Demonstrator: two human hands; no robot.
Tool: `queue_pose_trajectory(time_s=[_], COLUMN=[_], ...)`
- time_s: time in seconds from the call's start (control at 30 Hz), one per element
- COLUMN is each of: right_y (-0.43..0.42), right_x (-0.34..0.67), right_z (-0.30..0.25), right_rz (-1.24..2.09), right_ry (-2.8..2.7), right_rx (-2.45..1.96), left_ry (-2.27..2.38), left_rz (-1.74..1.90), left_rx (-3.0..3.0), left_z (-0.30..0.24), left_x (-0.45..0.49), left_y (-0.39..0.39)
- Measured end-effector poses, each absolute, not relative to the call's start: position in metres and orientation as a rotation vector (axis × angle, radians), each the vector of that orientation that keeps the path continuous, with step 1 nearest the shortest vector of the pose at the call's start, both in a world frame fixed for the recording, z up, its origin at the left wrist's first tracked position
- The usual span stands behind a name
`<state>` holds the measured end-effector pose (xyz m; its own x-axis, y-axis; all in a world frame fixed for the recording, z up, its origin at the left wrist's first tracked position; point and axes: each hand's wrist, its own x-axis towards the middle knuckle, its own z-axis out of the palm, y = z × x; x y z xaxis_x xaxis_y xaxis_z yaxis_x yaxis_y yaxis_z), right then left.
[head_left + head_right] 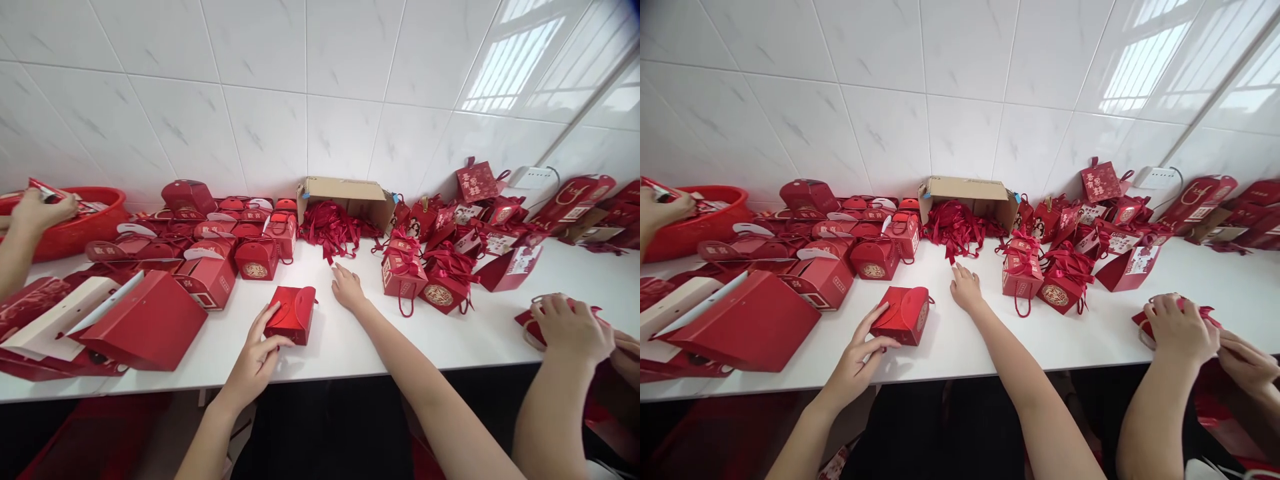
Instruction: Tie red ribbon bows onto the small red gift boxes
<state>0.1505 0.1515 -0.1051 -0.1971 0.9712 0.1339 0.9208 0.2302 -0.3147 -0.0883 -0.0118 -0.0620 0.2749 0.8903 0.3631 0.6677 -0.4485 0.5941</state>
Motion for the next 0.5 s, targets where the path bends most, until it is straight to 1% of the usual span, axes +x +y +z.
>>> queue_pose_trajectory(time_s=[0.3, 0.4, 0.5], right_y=[0.165, 0.145, 0.104], right_x=[0.146, 0.146, 0.152], right_z=[-0.099, -0.099, -0.100], right_rz=[0.204, 0.216, 0.227], right_ry=[-2.222, -2.256, -2.299], right_rx=[-1.814, -1.787, -1.736], left_ry=[1.368, 1.352, 1.352], left_rz=[0.975, 0.987, 0.975], left_rx=[2.098, 2.064, 2.069], left_z=[-0.066, -0.065, -0.065], left_x=[-0.072, -0.066, -0.064], left_y=[-0.036, -0.039, -0.040])
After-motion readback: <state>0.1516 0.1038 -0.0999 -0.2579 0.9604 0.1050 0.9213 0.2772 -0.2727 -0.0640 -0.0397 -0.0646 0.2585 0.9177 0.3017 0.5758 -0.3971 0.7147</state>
